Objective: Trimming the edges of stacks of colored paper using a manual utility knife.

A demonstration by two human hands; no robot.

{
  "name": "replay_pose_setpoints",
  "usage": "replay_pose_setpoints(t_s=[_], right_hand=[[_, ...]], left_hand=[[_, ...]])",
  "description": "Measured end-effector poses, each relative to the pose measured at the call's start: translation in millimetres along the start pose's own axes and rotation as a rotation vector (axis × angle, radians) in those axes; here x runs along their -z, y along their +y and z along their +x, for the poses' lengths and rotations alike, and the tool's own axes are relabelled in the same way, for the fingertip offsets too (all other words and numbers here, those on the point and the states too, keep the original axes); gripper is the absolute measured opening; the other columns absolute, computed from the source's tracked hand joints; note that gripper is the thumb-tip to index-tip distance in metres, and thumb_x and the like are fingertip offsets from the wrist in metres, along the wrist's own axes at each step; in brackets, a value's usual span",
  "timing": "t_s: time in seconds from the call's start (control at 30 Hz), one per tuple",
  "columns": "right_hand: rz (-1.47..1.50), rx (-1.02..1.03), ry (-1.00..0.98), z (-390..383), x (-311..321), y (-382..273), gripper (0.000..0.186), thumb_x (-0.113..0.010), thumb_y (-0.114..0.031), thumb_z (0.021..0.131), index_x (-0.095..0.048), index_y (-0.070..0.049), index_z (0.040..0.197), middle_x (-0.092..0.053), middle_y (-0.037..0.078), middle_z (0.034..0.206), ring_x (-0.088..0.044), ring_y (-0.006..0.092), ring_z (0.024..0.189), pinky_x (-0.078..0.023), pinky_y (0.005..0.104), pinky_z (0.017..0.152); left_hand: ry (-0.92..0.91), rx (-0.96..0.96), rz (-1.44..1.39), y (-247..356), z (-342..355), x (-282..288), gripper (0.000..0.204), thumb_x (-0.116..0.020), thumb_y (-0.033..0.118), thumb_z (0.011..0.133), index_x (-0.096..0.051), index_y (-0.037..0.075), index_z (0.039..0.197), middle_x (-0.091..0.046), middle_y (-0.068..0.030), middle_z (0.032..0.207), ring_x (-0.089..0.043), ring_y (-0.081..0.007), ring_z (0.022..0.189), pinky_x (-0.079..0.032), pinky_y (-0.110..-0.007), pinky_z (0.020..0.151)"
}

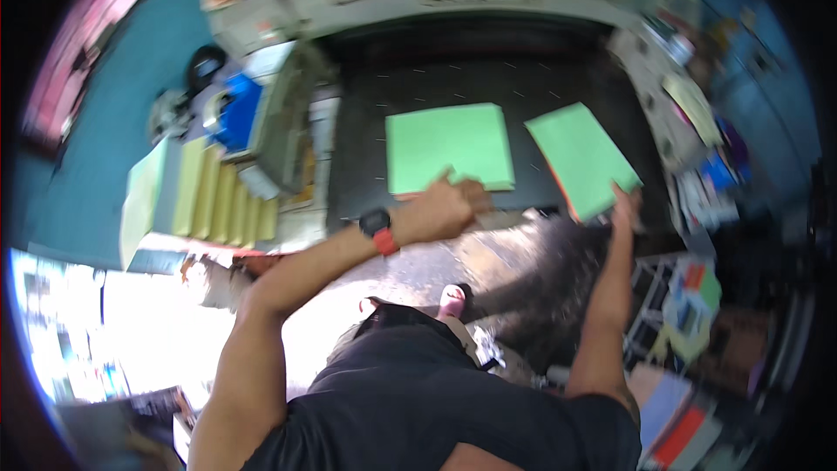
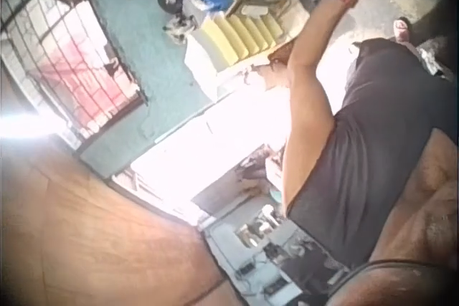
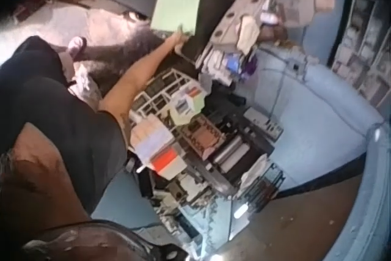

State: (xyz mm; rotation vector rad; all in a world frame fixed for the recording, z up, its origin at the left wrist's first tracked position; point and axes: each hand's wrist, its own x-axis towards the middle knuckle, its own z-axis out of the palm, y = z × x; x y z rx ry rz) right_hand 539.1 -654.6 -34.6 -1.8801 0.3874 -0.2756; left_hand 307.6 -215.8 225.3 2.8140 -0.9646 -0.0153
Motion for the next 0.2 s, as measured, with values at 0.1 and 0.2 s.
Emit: replay_pose_setpoints(t_s=[0.1, 0.2], right_hand=[[-0.746, -0.083, 0.072, 1.5, 11.6, -26.9, 0.101, -0.077, -0.063, 0.067, -0.045, 0.004, 0.135, -0.059, 0.026, 0.127, -0.059, 0.0414, 0.116, -0.049, 0.0481, 0.095], [-0.807, 0.310, 0.292, -18.1, -1.1, -58.2, 0.072, -0.065, -0.058, 0.084, -0.049, -0.003, 0.128, -0.061, 0.025, 0.118, -0.063, 0.0409, 0.107, -0.051, 0.0526, 0.085]], left_hand=[[0.327, -0.028, -0.735, 37.9, -75.3, 73.0, 0.039, -0.072, 0.014, 0.081, -0.065, 0.000, 0.117, -0.064, -0.0163, 0.120, -0.063, -0.0335, 0.110, -0.052, -0.043, 0.094], [0.703, -0.220, -1.057, 74.7, -116.9, 122.4, 0.032, -0.072, 0.011, 0.084, -0.065, -0.009, 0.108, -0.067, -0.0229, 0.110, -0.067, -0.0362, 0.101, -0.054, -0.045, 0.090]])
